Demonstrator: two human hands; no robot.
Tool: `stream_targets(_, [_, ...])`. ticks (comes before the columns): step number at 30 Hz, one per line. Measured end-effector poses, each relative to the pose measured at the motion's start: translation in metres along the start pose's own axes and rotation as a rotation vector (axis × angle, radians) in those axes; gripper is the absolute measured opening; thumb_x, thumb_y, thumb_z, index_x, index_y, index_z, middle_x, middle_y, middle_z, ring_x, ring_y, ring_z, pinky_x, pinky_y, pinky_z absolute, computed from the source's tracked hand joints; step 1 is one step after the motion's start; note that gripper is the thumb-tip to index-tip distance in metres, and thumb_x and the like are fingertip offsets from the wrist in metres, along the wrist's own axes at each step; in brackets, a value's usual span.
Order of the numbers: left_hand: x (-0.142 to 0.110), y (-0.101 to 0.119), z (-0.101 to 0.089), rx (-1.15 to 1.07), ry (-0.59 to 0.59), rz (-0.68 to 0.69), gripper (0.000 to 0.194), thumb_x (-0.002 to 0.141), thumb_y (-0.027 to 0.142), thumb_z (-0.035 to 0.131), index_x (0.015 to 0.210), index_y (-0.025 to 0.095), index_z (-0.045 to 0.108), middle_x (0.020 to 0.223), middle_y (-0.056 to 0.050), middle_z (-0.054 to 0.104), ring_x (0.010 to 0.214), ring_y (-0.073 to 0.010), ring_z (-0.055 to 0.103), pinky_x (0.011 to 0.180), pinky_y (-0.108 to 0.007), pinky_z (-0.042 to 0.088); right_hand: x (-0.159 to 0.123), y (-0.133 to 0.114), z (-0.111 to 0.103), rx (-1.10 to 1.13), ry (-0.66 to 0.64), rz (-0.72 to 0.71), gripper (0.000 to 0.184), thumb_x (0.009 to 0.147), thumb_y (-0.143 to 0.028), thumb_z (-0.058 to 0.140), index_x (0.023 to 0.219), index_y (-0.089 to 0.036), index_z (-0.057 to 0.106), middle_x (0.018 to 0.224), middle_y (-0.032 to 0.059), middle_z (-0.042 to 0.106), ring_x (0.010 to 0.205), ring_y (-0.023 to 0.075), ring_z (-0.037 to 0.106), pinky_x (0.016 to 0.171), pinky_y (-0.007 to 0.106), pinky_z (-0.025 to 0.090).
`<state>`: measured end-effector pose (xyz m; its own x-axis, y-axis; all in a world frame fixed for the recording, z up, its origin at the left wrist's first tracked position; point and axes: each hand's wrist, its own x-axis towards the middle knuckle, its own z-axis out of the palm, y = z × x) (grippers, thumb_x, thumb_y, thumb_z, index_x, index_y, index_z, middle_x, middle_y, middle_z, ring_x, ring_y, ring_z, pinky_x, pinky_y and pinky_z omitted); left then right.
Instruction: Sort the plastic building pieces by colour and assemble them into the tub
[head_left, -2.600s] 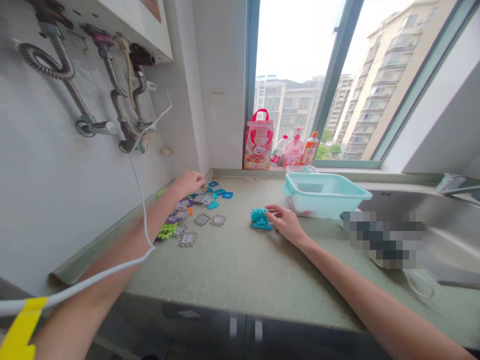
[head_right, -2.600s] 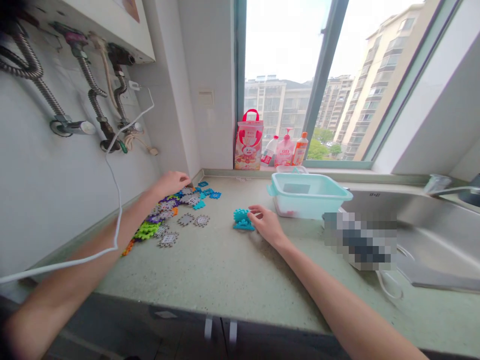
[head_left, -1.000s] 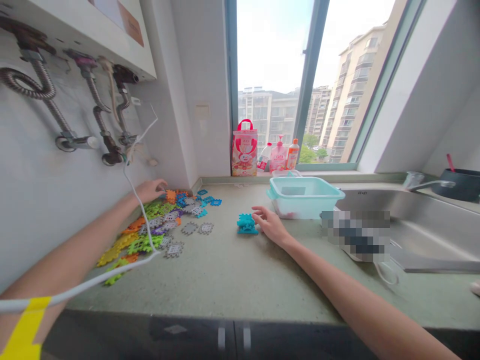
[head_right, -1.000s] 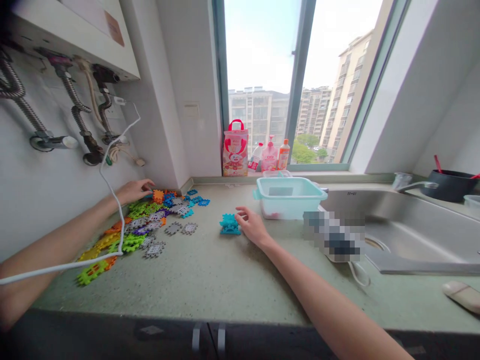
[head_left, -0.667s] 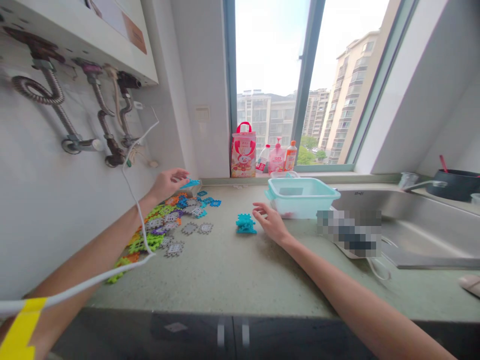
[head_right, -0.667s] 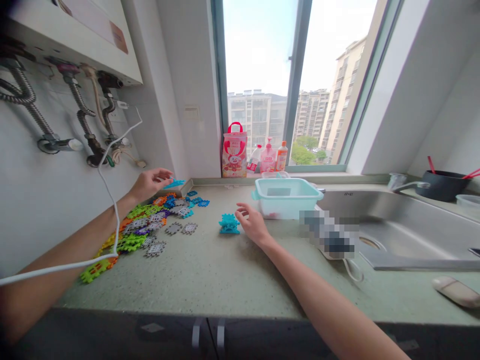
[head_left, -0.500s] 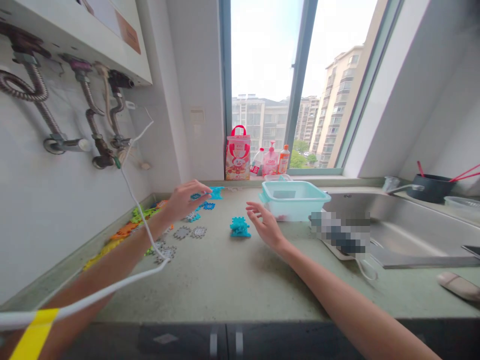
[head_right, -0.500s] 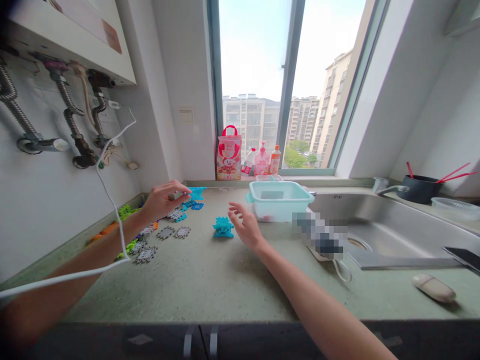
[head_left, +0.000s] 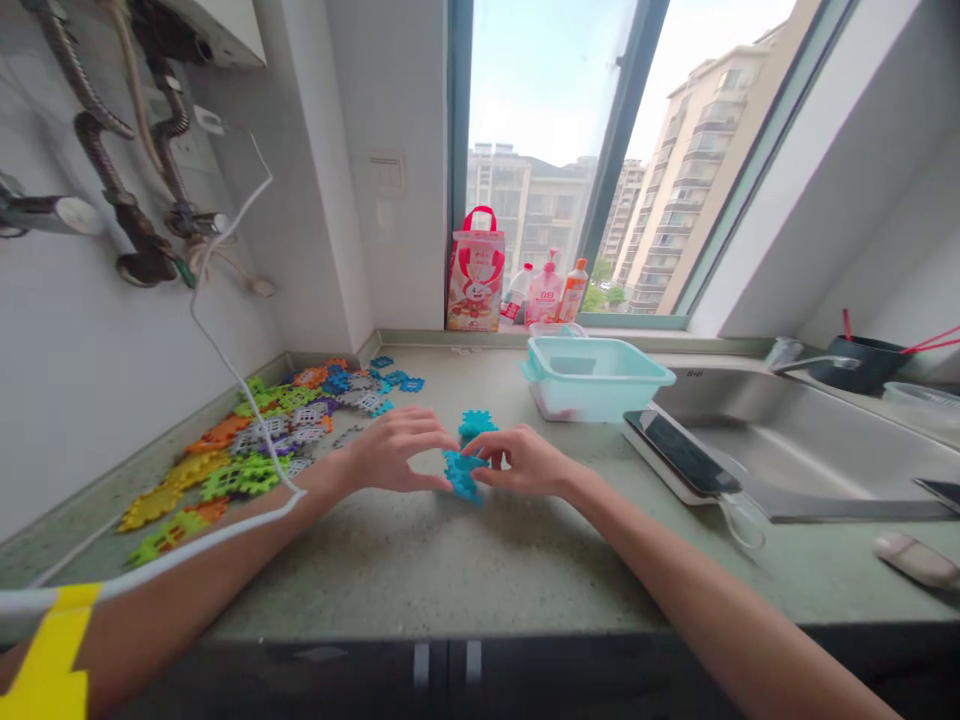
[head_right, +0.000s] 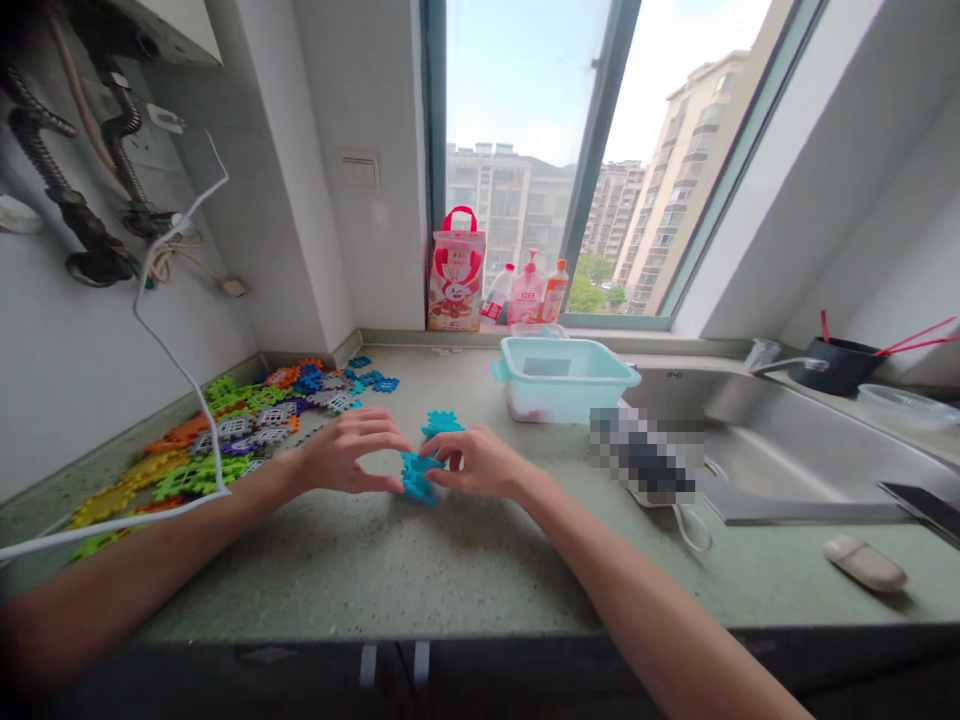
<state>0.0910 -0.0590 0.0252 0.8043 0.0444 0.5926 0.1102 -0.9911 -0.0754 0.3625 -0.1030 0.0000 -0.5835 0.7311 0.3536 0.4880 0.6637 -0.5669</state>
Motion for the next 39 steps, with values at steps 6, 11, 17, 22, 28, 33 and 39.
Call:
stream_targets(6, [-0.003, -0.001, 0.012, -0.158, -0.203, -0.109, 0.034, 0.091, 0.052, 0.076, 0.106, 0.021, 0.073, 0.09, -0.006, 0.073, 0.085, -0.0218, 0.068, 0.08, -0.033, 0.049, 0.0, -0.001, -0.001, -0.102, -0.095, -0.044, 0.021, 0.09, -0.029, 0.077, 0.109, -0.025, 0.083, 0.089, 0.0016, 0.077, 0.064, 0.0117, 0.061, 0.067, 0.025, 0.047])
stream_targets(11, [-0.007, -0.001, 0.017, -0.211, -0.204, -0.171, 0.039, 0.089, 0.054, 0.077, 0.107, 0.02, 0.072, 0.093, -0.007, 0.073, 0.087, -0.0225, 0.067, 0.081, -0.033, 0.048, 0.0, -0.004, 0.0, -0.167, -0.075, -0.074, 0.021, 0.087, -0.03, 0.08, 0.107, -0.023, 0.083, 0.086, 0.0018, 0.075, 0.062, 0.0111, 0.059, 0.065, 0.025, 0.044])
stream_targets(17, [-0.013, -0.008, 0.02, -0.342, -0.142, -0.259, 0.03, 0.098, 0.047, 0.069, 0.108, 0.018, 0.071, 0.097, -0.007, 0.071, 0.088, -0.0192, 0.066, 0.084, -0.029, 0.049, 0.001, -0.004, 0.004, -0.206, -0.026, -0.071, 0.012, 0.092, -0.019, 0.071, 0.09, -0.02, 0.083, 0.076, 0.002, 0.073, 0.062, 0.0117, 0.058, 0.064, 0.024, 0.041])
stream_targets(22, [-0.017, -0.009, 0.025, -0.368, -0.109, -0.257, 0.027, 0.092, 0.045, 0.077, 0.099, 0.019, 0.073, 0.094, -0.006, 0.071, 0.085, -0.0176, 0.066, 0.08, -0.027, 0.05, 0.002, 0.002, 0.008, -0.173, -0.008, -0.009, 0.013, 0.093, -0.018, 0.07, 0.09, -0.021, 0.082, 0.079, 0.0019, 0.076, 0.065, 0.0123, 0.06, 0.066, 0.024, 0.041])
stream_targets(28, [-0.015, -0.005, 0.031, -0.337, -0.134, -0.174, 0.016, 0.096, 0.037, 0.072, 0.094, 0.025, 0.082, 0.088, -0.004, 0.073, 0.081, -0.0164, 0.066, 0.08, -0.028, 0.049, 0.002, 0.002, 0.01, -0.159, 0.016, -0.001, 0.012, 0.093, -0.021, 0.07, 0.09, -0.02, 0.082, 0.08, 0.0024, 0.077, 0.065, 0.0123, 0.061, 0.066, 0.024, 0.043])
stream_targets(33, [-0.015, -0.002, 0.03, -0.284, -0.16, -0.196, 0.018, 0.093, 0.041, 0.075, 0.1, 0.027, 0.083, 0.091, -0.004, 0.074, 0.083, -0.0177, 0.068, 0.082, -0.03, 0.049, 0.001, 0.002, 0.002, -0.142, 0.035, -0.002, 0.016, 0.096, -0.028, 0.068, 0.091, -0.021, 0.081, 0.08, 0.0023, 0.077, 0.064, 0.0123, 0.061, 0.067, 0.025, 0.045])
stream_targets(39, [-0.012, -0.001, 0.026, -0.26, -0.178, -0.165, 0.02, 0.093, 0.044, 0.073, 0.101, 0.027, 0.082, 0.093, -0.005, 0.075, 0.086, -0.0202, 0.069, 0.085, -0.034, 0.049, 0.002, 0.029, -0.011, -0.058, 0.398, 0.161, 0.057, 0.086, -0.042, 0.079, 0.137, -0.023, 0.065, 0.118, 0.0107, 0.075, 0.094, 0.0218, 0.069, 0.073, 0.031, 0.052])
